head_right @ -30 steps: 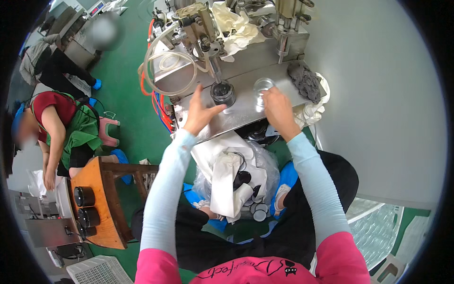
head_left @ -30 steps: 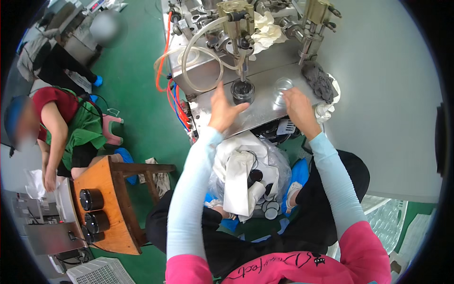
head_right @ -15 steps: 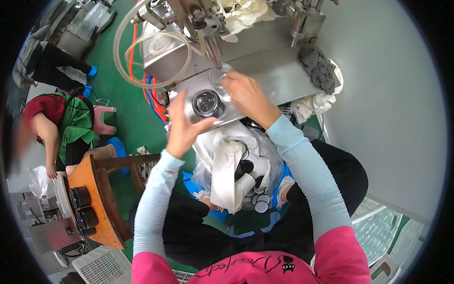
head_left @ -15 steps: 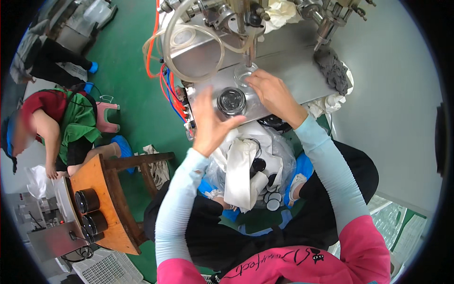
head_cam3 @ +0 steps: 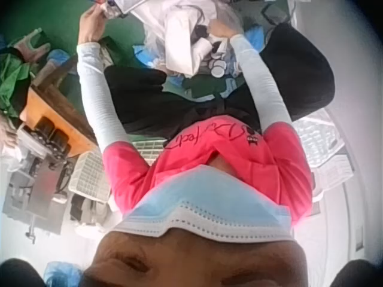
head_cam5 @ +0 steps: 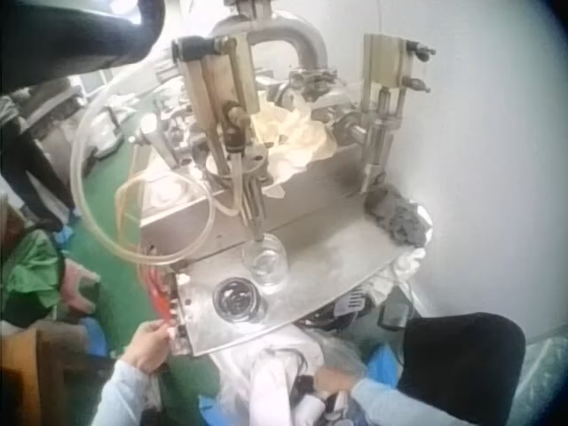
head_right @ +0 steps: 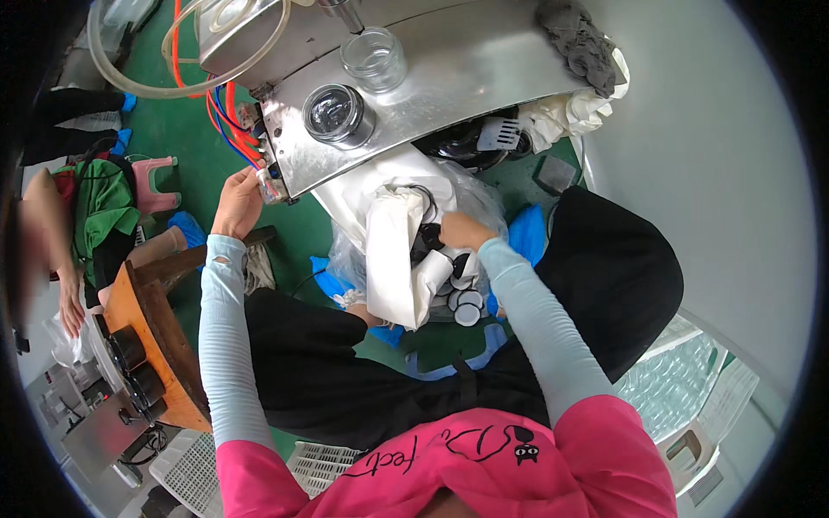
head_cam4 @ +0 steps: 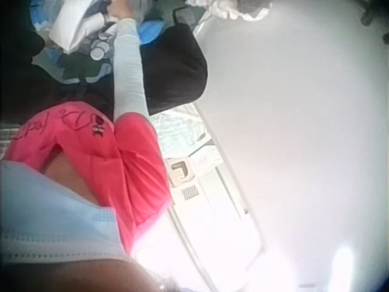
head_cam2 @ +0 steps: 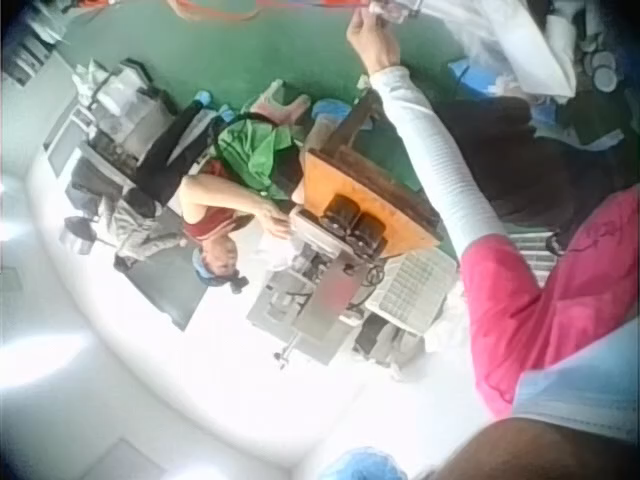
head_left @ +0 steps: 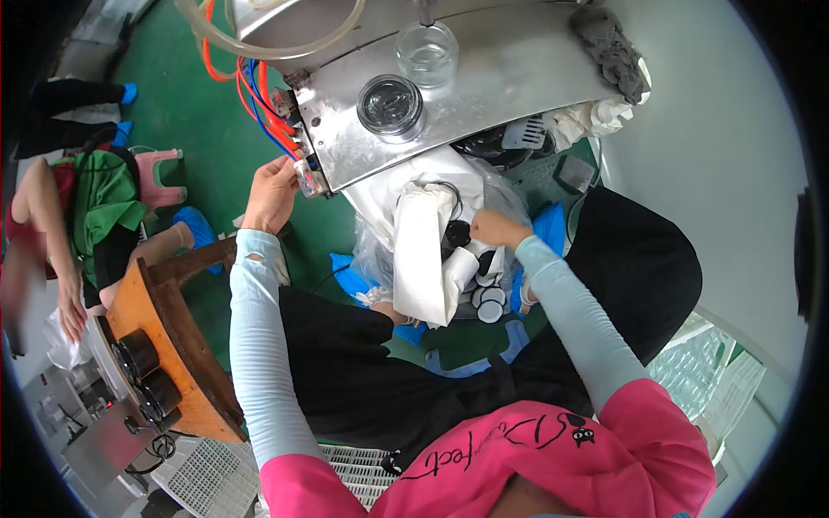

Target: Filling glass jars with liquid using a filling machine and then manually capping them with lids.

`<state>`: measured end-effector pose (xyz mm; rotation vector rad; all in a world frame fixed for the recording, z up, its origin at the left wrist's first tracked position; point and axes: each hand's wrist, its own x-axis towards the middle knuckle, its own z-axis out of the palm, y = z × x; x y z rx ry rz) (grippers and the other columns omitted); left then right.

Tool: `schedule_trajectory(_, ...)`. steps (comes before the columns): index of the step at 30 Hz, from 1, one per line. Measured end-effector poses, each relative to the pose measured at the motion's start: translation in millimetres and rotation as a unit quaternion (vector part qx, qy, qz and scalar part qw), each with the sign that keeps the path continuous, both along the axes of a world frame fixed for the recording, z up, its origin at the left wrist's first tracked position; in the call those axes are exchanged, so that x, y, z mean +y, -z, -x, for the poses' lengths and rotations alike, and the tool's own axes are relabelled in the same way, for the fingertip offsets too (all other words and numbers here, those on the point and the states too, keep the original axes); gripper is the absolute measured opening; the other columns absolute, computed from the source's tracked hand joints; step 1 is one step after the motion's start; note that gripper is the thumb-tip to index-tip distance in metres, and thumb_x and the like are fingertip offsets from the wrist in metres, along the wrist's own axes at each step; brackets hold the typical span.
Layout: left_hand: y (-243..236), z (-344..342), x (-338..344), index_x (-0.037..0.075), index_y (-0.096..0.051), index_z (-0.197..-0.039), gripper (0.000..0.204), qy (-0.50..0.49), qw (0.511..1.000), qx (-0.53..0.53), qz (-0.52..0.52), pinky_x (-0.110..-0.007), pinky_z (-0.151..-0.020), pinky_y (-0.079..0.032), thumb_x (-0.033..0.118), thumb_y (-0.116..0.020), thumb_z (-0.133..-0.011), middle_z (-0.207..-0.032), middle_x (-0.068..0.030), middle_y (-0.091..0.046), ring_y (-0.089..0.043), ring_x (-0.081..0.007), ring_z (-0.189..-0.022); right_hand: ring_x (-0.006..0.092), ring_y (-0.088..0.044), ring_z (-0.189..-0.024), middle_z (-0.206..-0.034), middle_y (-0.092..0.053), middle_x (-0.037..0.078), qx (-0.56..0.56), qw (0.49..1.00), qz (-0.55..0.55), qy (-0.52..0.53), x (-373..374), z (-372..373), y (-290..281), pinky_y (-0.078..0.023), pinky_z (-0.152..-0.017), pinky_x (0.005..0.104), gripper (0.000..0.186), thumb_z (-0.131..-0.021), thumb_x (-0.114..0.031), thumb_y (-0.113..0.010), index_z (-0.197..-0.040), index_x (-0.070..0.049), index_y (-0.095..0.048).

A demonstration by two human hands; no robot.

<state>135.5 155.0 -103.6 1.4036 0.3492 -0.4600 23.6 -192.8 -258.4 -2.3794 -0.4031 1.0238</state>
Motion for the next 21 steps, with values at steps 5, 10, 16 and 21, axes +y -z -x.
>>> schedule_trajectory(5, 4, -1, 2, -0.001, -0.059, -0.101, 0.021, -0.006, 0.997, 0.024, 0.08, -0.028, -0.077, -0.042, 0.015, -0.058, -0.087, -0.09, -0.0025, -0.062, -0.055, -0.0115, -0.08, 0.0392, -0.058, -0.094, -0.098, -0.061, 0.025, 0.053, 0.99, 0.035, 0.13, 9, 60, 43, -0.047, -0.081, 0.0453, 0.021, -0.073, -0.008, -0.056, -0.09, 0.001, -0.064)
schedule_trajectory(10, 7, -4, 20, -0.001, -0.059, -0.101, 0.019, -0.029, 0.996, 0.039, 0.073, -0.029, -0.079, -0.042, 0.011, -0.058, -0.086, -0.092, -0.0035, -0.061, -0.055, -0.0126, -0.081, 0.0349, -0.058, -0.098, -0.102, -0.061, 0.02, 0.062, 0.994, 0.086, 0.037, 2, 44, 31, -0.046, -0.083, 0.0426, 0.029, -0.072, -0.005, -0.056, -0.1, -0.002, -0.063)
schedule_trajectory(16, -4, -1, 17, -0.002, -0.057, -0.105, 0.023, 0.029, 0.994, 0.011, 0.104, -0.03, -0.085, -0.042, 0.01, -0.058, -0.085, -0.099, -0.0063, -0.062, -0.057, -0.0146, -0.089, 0.0321, -0.056, -0.095, -0.095, -0.063, 0.015, -0.116, 0.987, 0.109, -0.029, -1, 66, 45, -0.043, -0.085, 0.0395, 0.019, -0.071, -0.008, -0.056, -0.085, -0.002, -0.066)
schedule_trajectory(21, 4, -1, 15, -0.002, -0.058, -0.1, 0.019, 0.028, 0.995, 0.028, 0.095, -0.029, -0.081, -0.043, 0.01, -0.06, -0.084, -0.092, -0.0044, -0.062, -0.057, -0.0135, -0.084, 0.033, -0.053, -0.1, -0.111, -0.053, 0.016, -0.124, 0.992, -0.001, -0.022, 1, 73, 43, -0.041, -0.086, 0.0423, 0.042, -0.07, -0.002, -0.057, -0.11, -0.012, -0.056)
